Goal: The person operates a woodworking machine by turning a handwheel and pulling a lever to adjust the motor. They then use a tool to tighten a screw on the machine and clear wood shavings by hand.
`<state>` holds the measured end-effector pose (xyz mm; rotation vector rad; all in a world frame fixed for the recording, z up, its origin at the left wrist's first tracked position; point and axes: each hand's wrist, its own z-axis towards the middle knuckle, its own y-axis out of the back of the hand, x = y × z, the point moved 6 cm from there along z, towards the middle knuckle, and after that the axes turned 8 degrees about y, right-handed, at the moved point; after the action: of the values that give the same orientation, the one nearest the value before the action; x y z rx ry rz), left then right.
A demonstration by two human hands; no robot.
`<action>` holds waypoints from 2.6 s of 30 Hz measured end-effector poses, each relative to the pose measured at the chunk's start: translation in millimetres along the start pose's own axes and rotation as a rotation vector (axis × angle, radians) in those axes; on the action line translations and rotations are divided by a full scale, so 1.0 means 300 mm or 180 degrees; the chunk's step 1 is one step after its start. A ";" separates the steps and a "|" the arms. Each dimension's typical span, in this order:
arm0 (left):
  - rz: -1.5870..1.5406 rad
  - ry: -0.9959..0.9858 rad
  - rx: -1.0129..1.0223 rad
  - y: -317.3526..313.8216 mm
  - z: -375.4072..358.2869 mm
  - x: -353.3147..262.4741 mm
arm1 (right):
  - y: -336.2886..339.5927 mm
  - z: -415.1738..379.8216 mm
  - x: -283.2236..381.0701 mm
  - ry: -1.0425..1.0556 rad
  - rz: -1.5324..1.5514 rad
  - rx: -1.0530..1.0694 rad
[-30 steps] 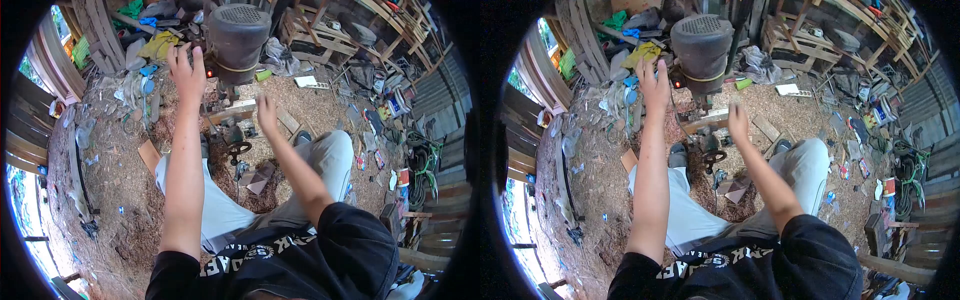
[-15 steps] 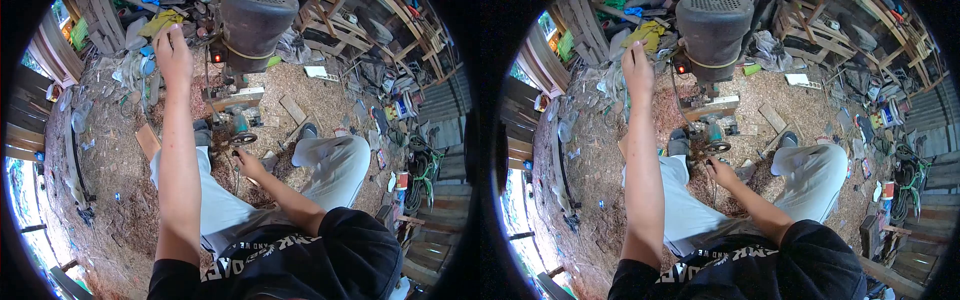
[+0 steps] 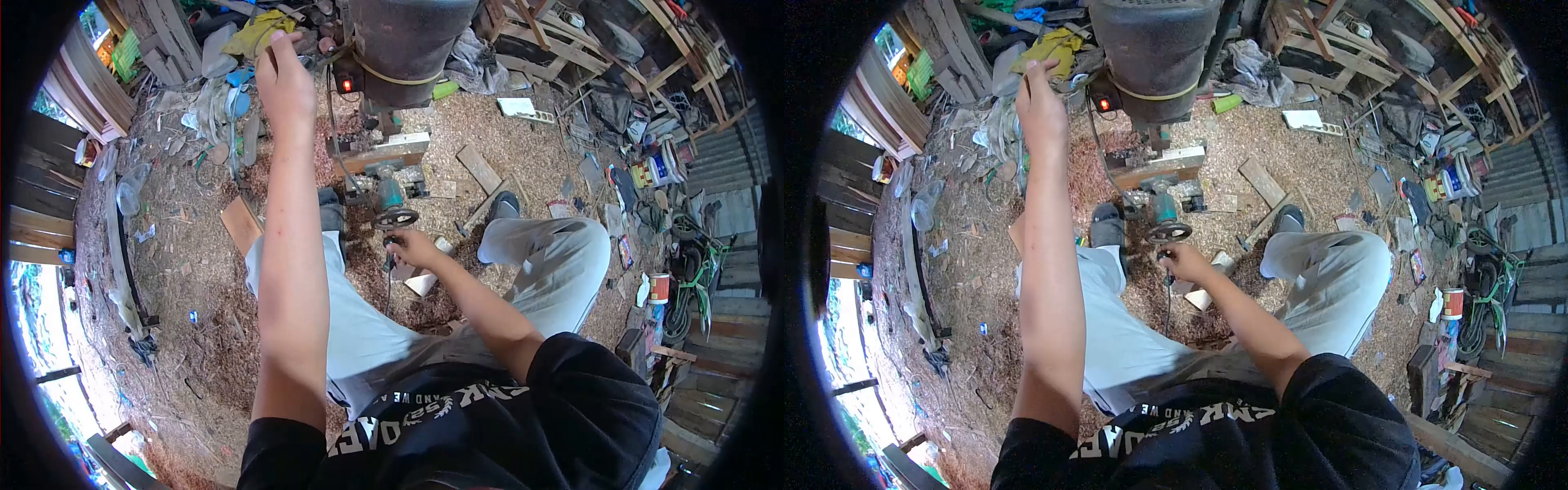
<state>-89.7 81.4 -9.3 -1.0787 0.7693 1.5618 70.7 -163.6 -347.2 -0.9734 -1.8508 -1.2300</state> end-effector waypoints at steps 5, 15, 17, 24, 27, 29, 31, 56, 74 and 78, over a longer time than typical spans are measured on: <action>-0.0029 -0.0022 -0.0016 -0.046 -0.002 0.008 | -0.105 0.065 0.055 0.0778 -0.0770 -0.0443; 0.0271 -0.0097 -0.0200 -0.063 -0.033 -0.018 | -0.080 0.036 0.039 0.0416 -0.0153 -0.0360; 0.0326 0.0030 -0.0269 -0.049 -0.027 -0.006 | -0.122 0.055 0.047 0.0449 -0.0301 -0.0426; 0.0564 -0.0170 -0.0360 0.000 -0.023 -0.029 | -0.101 0.062 -0.016 0.0404 -0.0080 -0.0292; 0.0448 -0.0173 -0.0293 0.014 -0.025 -0.042 | -0.113 0.064 0.031 0.0498 -0.0084 -0.0318; 0.0274 -0.0134 0.0068 0.009 -0.017 -0.046 | -0.125 0.076 0.057 0.0417 -0.0494 -0.0498; 0.0261 -0.0246 0.0101 0.010 -0.030 -0.067 | -0.125 0.085 0.019 0.0425 -0.0394 -0.0457; 0.0975 -0.2005 0.0549 -0.143 -0.274 -0.321 | 0.822 0.014 0.363 0.0627 -0.0286 -0.0849; 0.0666 -0.2195 0.0269 -0.217 -0.316 -0.365 | 1.456 0.289 1.557 0.1117 -0.1110 -0.0352; 0.0625 -0.1980 0.0436 -0.198 -0.337 -0.387 | 1.337 0.139 1.534 0.1190 -0.0649 -0.0008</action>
<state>-0.5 -38.3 61.0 -0.3786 0.5466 1.8444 196.1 76.7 201.2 -0.5183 -1.6767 -1.4249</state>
